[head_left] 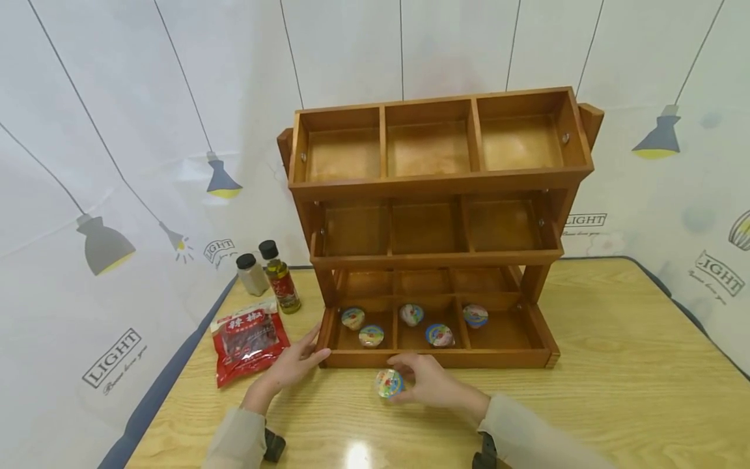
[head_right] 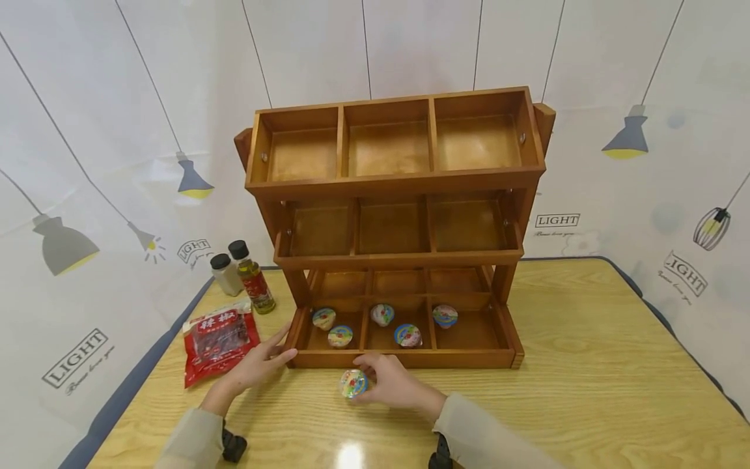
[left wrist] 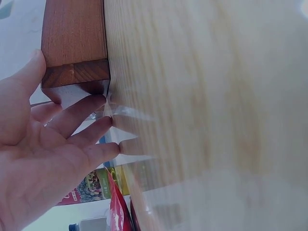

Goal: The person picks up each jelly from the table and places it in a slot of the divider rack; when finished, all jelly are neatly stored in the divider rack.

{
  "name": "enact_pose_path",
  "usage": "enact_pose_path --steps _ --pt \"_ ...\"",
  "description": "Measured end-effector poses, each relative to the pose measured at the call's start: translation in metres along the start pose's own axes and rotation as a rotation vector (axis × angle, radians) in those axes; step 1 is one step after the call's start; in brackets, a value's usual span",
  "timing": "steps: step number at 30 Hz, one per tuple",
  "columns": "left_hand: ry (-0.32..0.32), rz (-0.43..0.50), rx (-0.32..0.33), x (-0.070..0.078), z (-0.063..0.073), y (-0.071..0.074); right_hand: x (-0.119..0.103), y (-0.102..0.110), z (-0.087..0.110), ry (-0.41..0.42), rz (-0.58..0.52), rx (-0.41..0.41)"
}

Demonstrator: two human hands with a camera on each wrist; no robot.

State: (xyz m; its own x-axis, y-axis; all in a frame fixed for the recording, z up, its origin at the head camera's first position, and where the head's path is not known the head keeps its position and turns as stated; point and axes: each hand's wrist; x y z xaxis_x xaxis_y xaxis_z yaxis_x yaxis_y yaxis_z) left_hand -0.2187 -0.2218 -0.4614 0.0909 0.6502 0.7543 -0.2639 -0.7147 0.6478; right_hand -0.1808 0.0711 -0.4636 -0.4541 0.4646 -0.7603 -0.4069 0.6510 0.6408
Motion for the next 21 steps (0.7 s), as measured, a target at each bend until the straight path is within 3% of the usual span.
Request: enact_pose_path --steps 9,16,21 --pt "0.005 -0.033 0.009 0.006 0.002 0.002 0.003 -0.007 -0.004 -0.060 -0.066 -0.005" --pt "-0.018 -0.032 -0.003 0.007 0.002 0.003 0.007 0.001 0.006 -0.050 -0.060 -0.002" --pt "0.001 -0.032 -0.006 0.006 0.003 0.002 0.007 0.014 0.017 -0.033 -0.033 0.014"
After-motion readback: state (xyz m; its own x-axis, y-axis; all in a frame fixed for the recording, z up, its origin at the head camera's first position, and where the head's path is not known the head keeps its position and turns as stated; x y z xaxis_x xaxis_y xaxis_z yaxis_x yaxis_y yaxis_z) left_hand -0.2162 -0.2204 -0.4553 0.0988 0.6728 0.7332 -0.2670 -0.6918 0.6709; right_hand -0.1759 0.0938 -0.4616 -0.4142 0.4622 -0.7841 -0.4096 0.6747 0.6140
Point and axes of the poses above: each hand's wrist, its own z-axis away from the middle knuckle, its own y-axis out of the back of the hand, x = y × z
